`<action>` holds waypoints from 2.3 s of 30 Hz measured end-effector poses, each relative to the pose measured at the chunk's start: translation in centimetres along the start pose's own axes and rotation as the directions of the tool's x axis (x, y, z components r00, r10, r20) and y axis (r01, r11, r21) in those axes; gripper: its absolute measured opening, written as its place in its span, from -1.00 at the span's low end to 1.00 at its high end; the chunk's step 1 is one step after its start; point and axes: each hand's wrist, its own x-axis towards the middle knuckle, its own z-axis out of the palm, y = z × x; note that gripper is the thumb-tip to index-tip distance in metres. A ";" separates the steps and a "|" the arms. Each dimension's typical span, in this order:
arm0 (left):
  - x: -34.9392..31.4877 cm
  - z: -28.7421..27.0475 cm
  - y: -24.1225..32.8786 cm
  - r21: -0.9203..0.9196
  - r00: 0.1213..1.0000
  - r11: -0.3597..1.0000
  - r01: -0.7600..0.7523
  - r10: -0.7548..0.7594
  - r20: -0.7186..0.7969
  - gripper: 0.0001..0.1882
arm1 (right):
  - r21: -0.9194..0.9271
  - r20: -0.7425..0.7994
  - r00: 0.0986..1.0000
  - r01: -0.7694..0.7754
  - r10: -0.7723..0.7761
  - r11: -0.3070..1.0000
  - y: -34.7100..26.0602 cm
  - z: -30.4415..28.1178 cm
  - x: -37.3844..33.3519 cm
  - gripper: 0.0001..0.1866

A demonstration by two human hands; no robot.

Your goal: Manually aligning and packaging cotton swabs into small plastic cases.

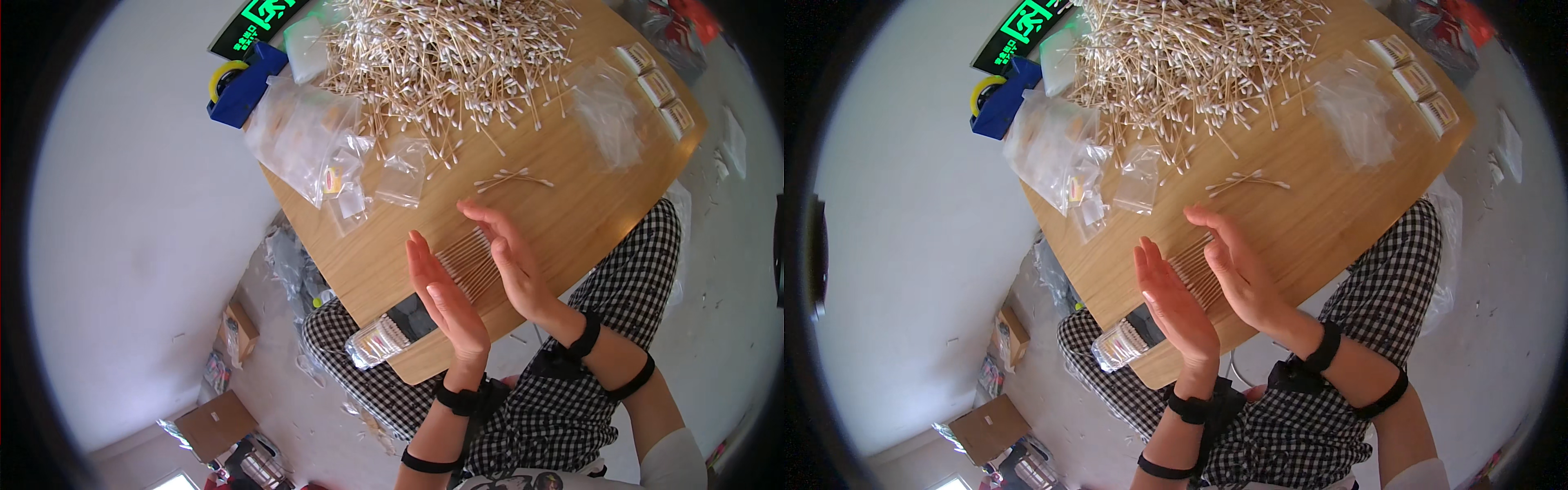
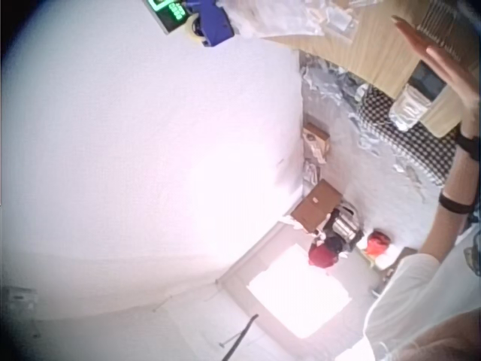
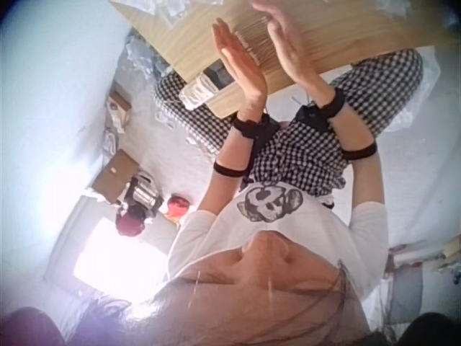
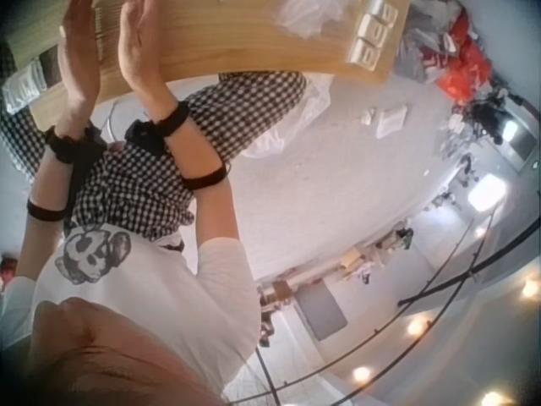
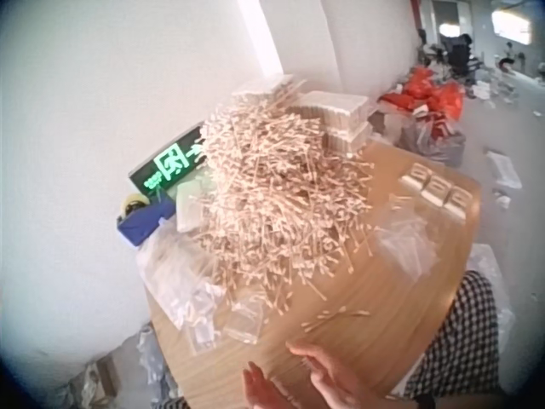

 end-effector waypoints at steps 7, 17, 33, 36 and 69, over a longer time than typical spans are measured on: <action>-0.6 -1.7 0.9 0.836 0.880 0.345 -0.426 -0.057 0.472 -0.04 | 0.044 -0.182 0.983 0.041 -0.033 0.998 -0.3 -2.3 0.5 -0.43; -1.5 -1.6 1.1 0.761 0.758 -0.100 -0.641 -0.234 0.609 0.13 | -0.087 -0.119 0.992 0.036 -0.047 0.996 -1.3 -2.7 0.4 -0.46; -0.5 -1.7 0.4 0.228 0.998 0.973 -0.027 0.012 0.069 -0.22 | -0.002 0.034 0.999 -0.039 0.039 0.999 -0.3 -1.3 -0.5 -0.41; -1.1 -0.6 -0.1 0.105 0.999 0.994 0.006 -0.012 0.051 -0.25 | -0.084 0.029 0.999 0.024 -0.022 0.996 -0.3 -0.4 -0.9 -0.39; -1.3 -1.6 0.2 0.814 0.799 0.097 -0.573 -0.155 0.581 0.11 | -0.686 0.249 0.961 0.261 -0.118 0.679 -2.6 -6.8 -1.4 -0.84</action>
